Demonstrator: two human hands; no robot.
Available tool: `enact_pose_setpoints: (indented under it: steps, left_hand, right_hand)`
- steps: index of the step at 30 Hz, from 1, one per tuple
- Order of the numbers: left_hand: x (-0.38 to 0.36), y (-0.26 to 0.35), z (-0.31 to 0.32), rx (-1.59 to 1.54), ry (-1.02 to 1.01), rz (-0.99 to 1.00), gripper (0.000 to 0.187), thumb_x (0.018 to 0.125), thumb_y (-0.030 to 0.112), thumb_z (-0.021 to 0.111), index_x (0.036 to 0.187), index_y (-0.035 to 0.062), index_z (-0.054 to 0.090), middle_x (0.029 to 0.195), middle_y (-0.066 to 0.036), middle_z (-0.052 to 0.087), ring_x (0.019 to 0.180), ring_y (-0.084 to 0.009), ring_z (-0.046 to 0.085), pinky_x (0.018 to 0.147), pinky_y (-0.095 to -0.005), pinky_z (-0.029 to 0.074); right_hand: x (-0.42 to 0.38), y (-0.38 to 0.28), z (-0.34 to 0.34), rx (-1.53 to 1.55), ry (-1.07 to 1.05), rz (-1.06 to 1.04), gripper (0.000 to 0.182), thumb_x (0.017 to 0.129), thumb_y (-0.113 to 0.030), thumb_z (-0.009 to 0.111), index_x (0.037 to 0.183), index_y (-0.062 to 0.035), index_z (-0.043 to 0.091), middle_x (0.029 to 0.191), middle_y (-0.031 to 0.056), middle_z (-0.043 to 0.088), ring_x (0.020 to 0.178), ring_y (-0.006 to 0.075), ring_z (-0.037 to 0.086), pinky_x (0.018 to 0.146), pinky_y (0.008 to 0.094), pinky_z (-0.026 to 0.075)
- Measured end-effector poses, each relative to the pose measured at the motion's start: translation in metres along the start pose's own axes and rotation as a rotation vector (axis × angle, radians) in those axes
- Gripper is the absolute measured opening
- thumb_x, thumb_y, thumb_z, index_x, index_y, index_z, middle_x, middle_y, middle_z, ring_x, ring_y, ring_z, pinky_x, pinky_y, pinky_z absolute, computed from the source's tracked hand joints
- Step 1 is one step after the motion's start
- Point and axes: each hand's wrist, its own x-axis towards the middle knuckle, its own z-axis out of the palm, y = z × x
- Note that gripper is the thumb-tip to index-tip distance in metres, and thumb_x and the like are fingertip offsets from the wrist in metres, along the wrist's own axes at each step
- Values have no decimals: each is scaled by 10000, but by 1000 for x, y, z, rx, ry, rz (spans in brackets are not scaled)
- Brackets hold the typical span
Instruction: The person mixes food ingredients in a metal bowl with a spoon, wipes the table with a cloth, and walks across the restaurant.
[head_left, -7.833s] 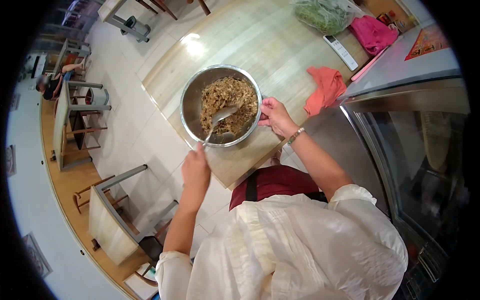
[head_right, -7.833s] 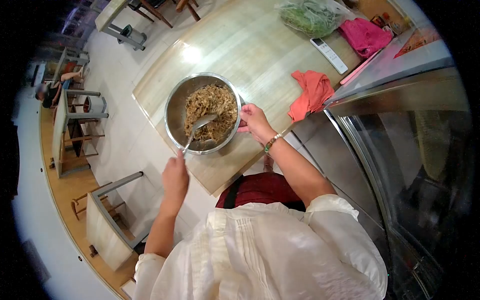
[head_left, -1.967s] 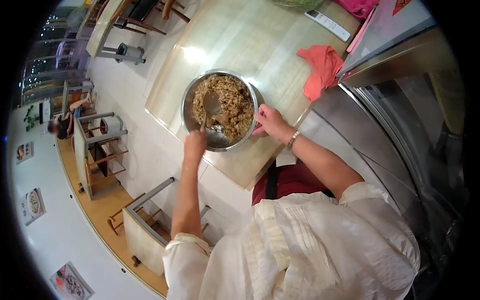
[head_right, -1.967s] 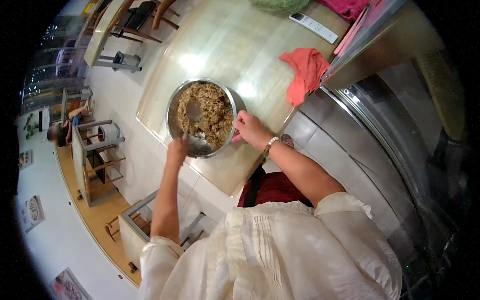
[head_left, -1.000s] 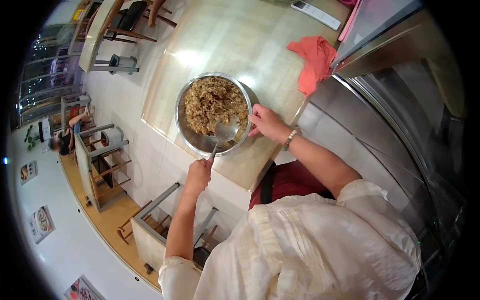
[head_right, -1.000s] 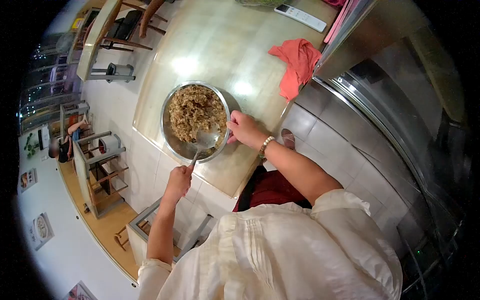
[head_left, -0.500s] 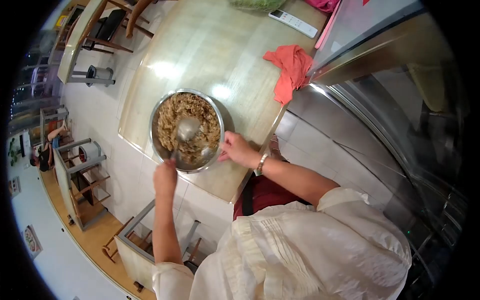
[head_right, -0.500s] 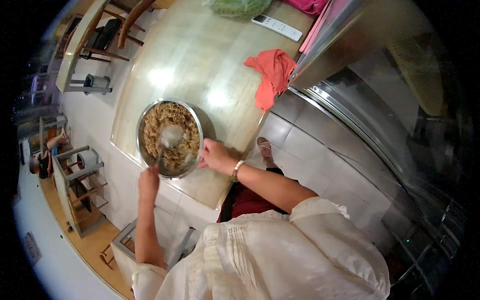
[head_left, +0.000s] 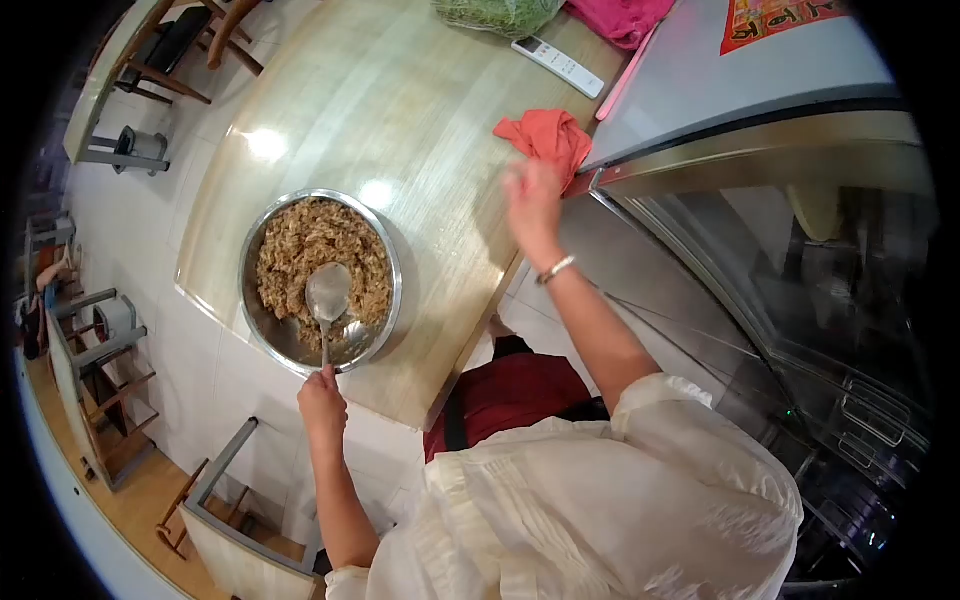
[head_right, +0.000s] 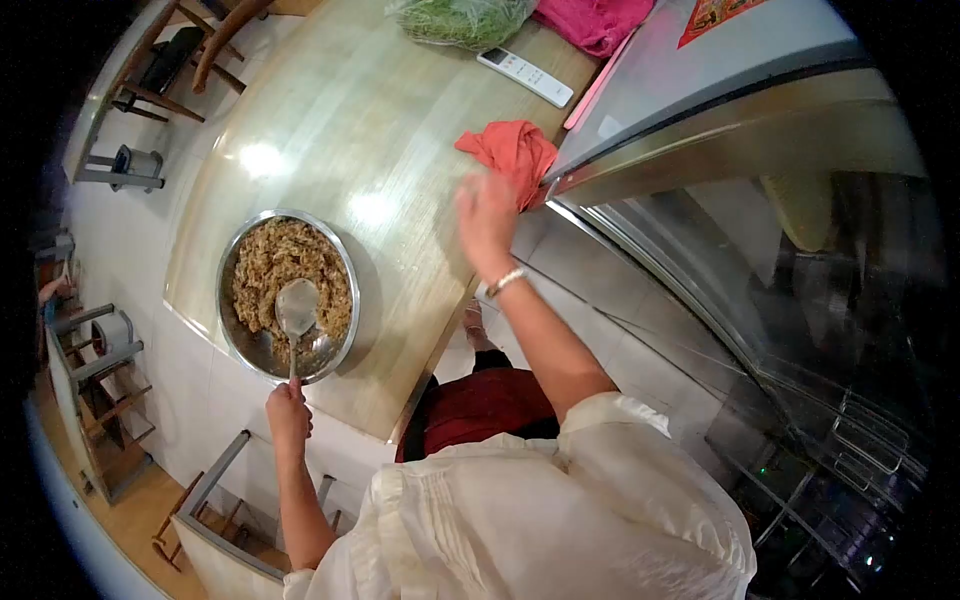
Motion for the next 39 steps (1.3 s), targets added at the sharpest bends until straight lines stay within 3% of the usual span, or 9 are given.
enact_pose_setpoints:
  steps: [3, 5, 9, 11, 15, 25, 34, 37, 39]
  left_hand:
    - [4, -7, 6, -49, 2, 28, 386, 927, 318, 426, 669, 33, 461, 428, -41, 424, 293, -141, 399, 272, -290, 307]
    - [4, -4, 5, -81, -3, -24, 383, 928, 310, 425, 666, 34, 460, 426, -35, 418, 292, -131, 392, 267, -282, 298]
    - [4, -1, 1, -124, -33, -5, 381, 929, 303, 425, 663, 31, 458, 425, -31, 417, 290, -121, 387, 262, -272, 285]
    - [4, -2, 0, -143, -38, -32, 411, 925, 298, 449, 647, -3, 478, 428, -59, 434, 312, -142, 413, 297, -304, 319]
    - [2, 1, -1, -183, -61, -45, 396, 927, 290, 444, 664, -3, 483, 424, -38, 412, 302, -129, 391, 289, -289, 304]
    - [-1, 4, -2, -229, -80, -53, 355, 928, 287, 437, 646, 72, 426, 432, 19, 370, 299, -86, 339, 263, -248, 262]
    - [0, 0, -3, -231, -81, -49, 360, 929, 296, 442, 685, 33, 472, 440, -9, 402, 298, -97, 362, 267, -257, 272]
    - [-3, 3, -6, -203, -76, -63, 338, 925, 290, 447, 704, 36, 487, 472, -16, 442, 334, -111, 411, 293, -272, 309]
    - [-6, 1, -8, -200, -65, -83, 343, 922, 284, 451, 716, 14, 507, 489, -33, 476, 367, -138, 464, 326, -298, 354]
  right_hand:
    - [43, 14, -2, -106, 302, 58, 257, 779, -124, 601, 980, 13, 517, 1045, 204, 484, 1047, 374, 427, 915, 422, 346]
    - [51, 25, 3, -241, 159, 314, 316, 754, -108, 617, 1000, 45, 491, 1097, 236, 442, 1075, 381, 403, 929, 414, 342]
    - [30, 19, 0, 40, 85, 256, 186, 734, -76, 603, 884, 10, 534, 930, 174, 520, 909, 327, 501, 795, 400, 403]
    - [-10, 7, 6, 110, 127, 34, 93, 717, -38, 589, 779, -13, 524, 820, 139, 509, 804, 301, 509, 722, 382, 411]
    - [-88, -8, 3, 265, -210, -39, 126, 692, 28, 596, 759, -28, 505, 815, 111, 483, 820, 287, 496, 720, 347, 406]
    - [-75, -28, -32, 425, -172, 77, 143, 740, -24, 623, 834, -25, 514, 905, 105, 536, 848, 263, 521, 707, 335, 438]
    - [-7, -37, -29, 599, -23, 274, 110, 844, -87, 553, 916, -7, 535, 823, 64, 615, 751, 113, 566, 693, 267, 466]
    - [16, -40, -13, 672, 16, 205, 262, 861, -144, 529, 1076, 5, 516, 1019, 140, 599, 934, 192, 579, 810, 310, 452]
    - [14, -30, 7, 503, -147, -25, 390, 909, -164, 459, 1249, 20, 407, 1288, 184, 420, 1205, 229, 406, 981, 327, 329]
